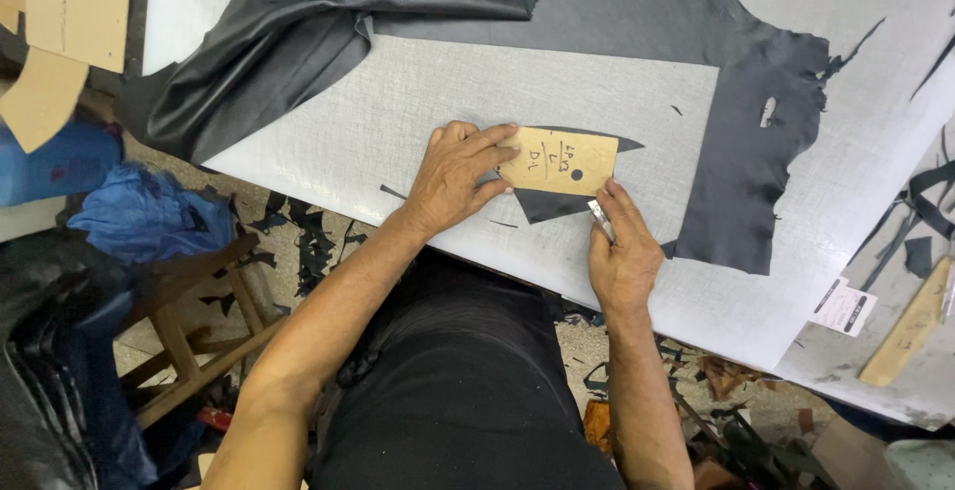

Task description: The person places cardboard templates on a large sheet of black leather and uses a rotary cutter to cut out shapes. The person repeatedly repositions templates and cuts multiple pieces, then sets the cut pieces aside.

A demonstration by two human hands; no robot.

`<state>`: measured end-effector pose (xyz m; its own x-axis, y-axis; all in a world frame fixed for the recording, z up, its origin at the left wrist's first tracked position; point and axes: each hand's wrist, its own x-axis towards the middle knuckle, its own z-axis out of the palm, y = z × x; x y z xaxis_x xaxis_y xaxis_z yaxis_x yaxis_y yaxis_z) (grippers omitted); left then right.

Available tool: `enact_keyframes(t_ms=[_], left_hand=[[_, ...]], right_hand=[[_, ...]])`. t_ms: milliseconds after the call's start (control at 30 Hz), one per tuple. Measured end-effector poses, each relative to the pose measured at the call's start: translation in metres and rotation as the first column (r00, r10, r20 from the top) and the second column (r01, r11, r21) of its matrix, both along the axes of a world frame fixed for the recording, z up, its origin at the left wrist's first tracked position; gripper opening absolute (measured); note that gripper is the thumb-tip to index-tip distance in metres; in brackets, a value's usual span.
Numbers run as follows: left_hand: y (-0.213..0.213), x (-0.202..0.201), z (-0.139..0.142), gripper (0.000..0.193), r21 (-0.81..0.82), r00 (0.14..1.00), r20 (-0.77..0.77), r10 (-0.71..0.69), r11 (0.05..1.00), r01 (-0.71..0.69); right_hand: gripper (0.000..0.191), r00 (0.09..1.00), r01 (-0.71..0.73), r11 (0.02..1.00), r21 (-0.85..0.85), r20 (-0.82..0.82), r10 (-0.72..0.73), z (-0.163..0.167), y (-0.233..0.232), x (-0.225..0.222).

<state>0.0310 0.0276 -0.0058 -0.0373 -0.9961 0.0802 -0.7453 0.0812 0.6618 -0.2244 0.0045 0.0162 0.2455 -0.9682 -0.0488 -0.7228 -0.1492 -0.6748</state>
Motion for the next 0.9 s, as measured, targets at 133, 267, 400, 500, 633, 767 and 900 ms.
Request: enact_keyframes(t_ms=[133, 267, 400, 500, 633, 767, 900], left_hand=[[0.002, -0.003, -0.001, 0.049, 0.002, 1.000, -0.006, 0.018, 1.000, -0.018], [0.002, -0.002, -0.008, 0.049, 0.013, 1.000, -0.011, 0.018, 1.000, -0.018], [0.011, 0.005, -0.006, 0.057, -0.078, 0.979, -0.199, 0.037, 0.996, -0.053], [0.033, -0.006, 0.010, 0.033, -0.063, 0.974, -0.186, 0.129, 0.988, -0.143], [0.043, -0.058, 0.029, 0.062, 0.029, 0.971, -0.033, -0.238, 0.971, 0.239], [0.030, -0.089, 0.028, 0.099, 0.210, 0.973, 0.156, -0.169, 0.968, 0.134], [0.023, -0.091, 0.024, 0.106, 0.267, 0.943, 0.267, -0.199, 0.955, 0.126]], right_hand=[[0.035, 1.000, 0.006, 0.999, 0.032, -0.007, -0.006, 0.002, -0.001, -0.001], [0.035, 1.000, 0.017, 0.999, 0.038, 0.024, -0.018, -0.008, 0.002, -0.005], [0.043, 0.955, -0.066, 0.979, -0.191, 0.271, 0.118, -0.014, -0.005, -0.022], [0.040, 0.869, 0.244, 0.969, 0.042, 0.434, -0.237, 0.000, -0.022, -0.043], [0.033, 0.980, -0.196, 0.948, -0.250, -0.021, 0.197, 0.020, -0.058, -0.029], [0.034, 0.761, -0.647, 0.702, -0.298, -0.300, 0.575, 0.029, -0.099, 0.030], [0.039, 0.490, -0.872, 0.447, -0.199, -0.378, 0.786, 0.026, -0.122, 0.071]])
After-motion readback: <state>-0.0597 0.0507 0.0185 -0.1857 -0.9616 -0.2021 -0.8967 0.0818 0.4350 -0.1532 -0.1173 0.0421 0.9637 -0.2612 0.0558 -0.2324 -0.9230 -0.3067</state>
